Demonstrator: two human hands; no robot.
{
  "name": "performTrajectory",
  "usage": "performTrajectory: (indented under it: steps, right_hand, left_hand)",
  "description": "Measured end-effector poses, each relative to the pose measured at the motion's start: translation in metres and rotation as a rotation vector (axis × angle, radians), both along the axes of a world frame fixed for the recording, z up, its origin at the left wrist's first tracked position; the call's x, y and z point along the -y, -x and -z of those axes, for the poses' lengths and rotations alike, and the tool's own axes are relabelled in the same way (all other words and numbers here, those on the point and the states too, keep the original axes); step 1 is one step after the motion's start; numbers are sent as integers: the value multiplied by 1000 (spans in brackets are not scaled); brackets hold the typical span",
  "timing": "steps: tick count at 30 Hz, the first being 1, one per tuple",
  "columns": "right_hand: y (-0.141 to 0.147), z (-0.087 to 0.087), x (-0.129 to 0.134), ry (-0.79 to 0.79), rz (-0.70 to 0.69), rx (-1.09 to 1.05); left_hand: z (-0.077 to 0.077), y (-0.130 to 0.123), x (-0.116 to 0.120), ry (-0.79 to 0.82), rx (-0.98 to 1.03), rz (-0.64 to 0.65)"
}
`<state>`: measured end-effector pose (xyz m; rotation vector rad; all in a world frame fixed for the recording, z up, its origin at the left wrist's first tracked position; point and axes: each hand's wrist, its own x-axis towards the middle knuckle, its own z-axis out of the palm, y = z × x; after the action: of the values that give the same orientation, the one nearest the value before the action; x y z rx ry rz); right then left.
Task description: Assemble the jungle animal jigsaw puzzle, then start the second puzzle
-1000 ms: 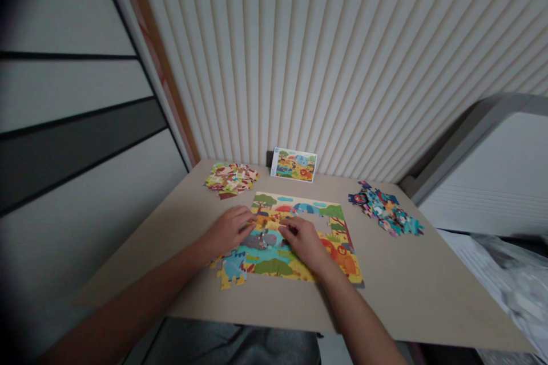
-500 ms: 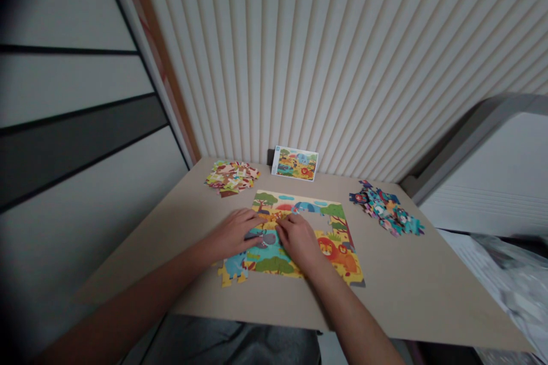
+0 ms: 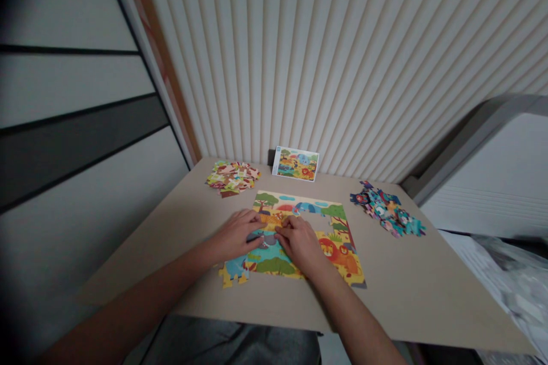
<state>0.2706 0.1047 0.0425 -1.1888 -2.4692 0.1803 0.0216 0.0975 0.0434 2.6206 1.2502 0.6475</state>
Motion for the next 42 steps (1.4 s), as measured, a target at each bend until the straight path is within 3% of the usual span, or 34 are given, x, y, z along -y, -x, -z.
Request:
performTrajectory:
  steps: [6, 14, 21, 25, 30, 35, 42]
  right_hand:
    - [-1, -9, 7, -26, -20, 36]
    - [29, -24, 34, 120, -285, -32]
    - [38, -24, 39, 179, -304, -24]
    - [36, -23, 39, 253, -307, -158]
    - [28, -21, 33, 556, -166, -561]
    - [12, -17, 12, 650, 85, -938]
    - [-6, -8, -6, 585, 188, -966]
  left_hand:
    - [4, 9, -9, 26, 58, 43]
    - [0, 41, -35, -81, 209, -275]
    - [-4, 44, -36, -113, 185, -317]
    - [-3, 46, -36, -124, 174, -302]
    - [2, 44, -36, -124, 152, -260]
    - [7, 33, -29, -101, 119, -156]
    - [4, 19, -17, -39, 34, -35]
